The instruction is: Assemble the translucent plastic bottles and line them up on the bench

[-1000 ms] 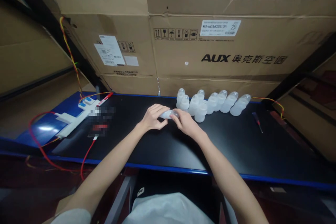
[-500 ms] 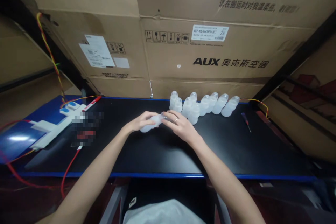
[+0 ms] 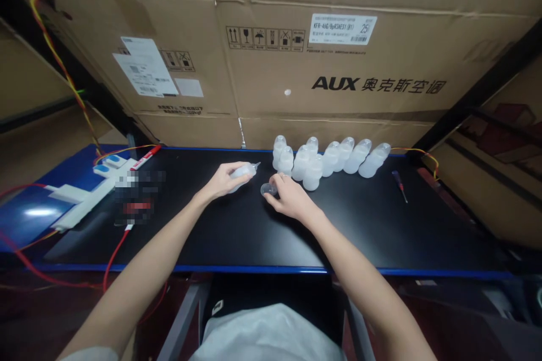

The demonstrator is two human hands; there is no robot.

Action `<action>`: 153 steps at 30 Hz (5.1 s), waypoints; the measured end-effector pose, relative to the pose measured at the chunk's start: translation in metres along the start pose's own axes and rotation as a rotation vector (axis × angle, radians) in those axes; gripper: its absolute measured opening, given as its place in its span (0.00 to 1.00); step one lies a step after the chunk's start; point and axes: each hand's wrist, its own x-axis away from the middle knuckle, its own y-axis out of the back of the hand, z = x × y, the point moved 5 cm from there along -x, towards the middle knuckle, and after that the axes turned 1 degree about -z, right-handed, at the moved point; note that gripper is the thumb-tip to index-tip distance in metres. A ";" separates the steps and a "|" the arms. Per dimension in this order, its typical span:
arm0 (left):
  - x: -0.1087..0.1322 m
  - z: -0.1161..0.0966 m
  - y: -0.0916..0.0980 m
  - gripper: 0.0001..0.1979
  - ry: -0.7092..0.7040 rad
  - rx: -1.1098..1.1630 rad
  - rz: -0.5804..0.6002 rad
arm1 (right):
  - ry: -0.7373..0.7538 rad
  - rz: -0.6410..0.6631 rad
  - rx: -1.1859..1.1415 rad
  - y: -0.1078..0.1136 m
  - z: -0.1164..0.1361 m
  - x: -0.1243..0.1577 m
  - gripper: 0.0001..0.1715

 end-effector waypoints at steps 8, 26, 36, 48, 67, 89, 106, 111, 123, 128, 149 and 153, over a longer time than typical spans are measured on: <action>0.014 -0.029 -0.024 0.22 -0.135 -0.321 -0.094 | -0.129 -0.252 -0.080 0.018 0.002 -0.001 0.17; 0.015 -0.039 -0.029 0.23 -0.104 -0.360 -0.022 | 0.134 -0.282 -0.327 0.019 0.015 0.004 0.13; 0.014 -0.031 -0.026 0.23 -0.050 -0.259 0.109 | 0.235 -0.395 -0.221 0.029 0.005 0.006 0.14; -0.003 0.075 0.095 0.17 0.165 -0.320 -0.743 | -0.014 -0.243 -0.327 0.000 -0.009 0.004 0.09; 0.013 0.041 0.088 0.34 -0.406 -0.621 -0.753 | 0.056 -0.143 -0.467 -0.067 -0.001 -0.062 0.11; 0.011 -0.003 0.009 0.19 -0.432 -0.697 0.031 | -0.185 -0.225 -0.595 -0.067 -0.014 -0.070 0.11; 0.004 0.032 0.023 0.23 0.018 -0.178 -0.280 | -0.297 -0.304 -0.688 -0.081 -0.033 -0.089 0.14; 0.004 0.032 0.027 0.15 0.096 -0.629 -0.282 | -0.199 -0.247 -0.305 -0.079 -0.021 -0.102 0.10; 0.001 0.046 0.033 0.19 0.230 -0.610 -0.194 | -0.064 -0.165 -0.002 -0.087 -0.015 -0.104 0.16; 0.002 0.044 0.027 0.07 0.114 -0.640 -0.213 | -0.044 -0.132 0.056 -0.086 -0.010 -0.104 0.05; 0.005 0.042 0.024 0.15 0.057 -0.795 -0.150 | -0.041 -0.086 0.125 -0.091 0.000 -0.099 0.18; 0.005 0.039 0.027 0.13 0.092 -0.832 -0.141 | -0.049 -0.076 0.147 -0.091 0.002 -0.102 0.25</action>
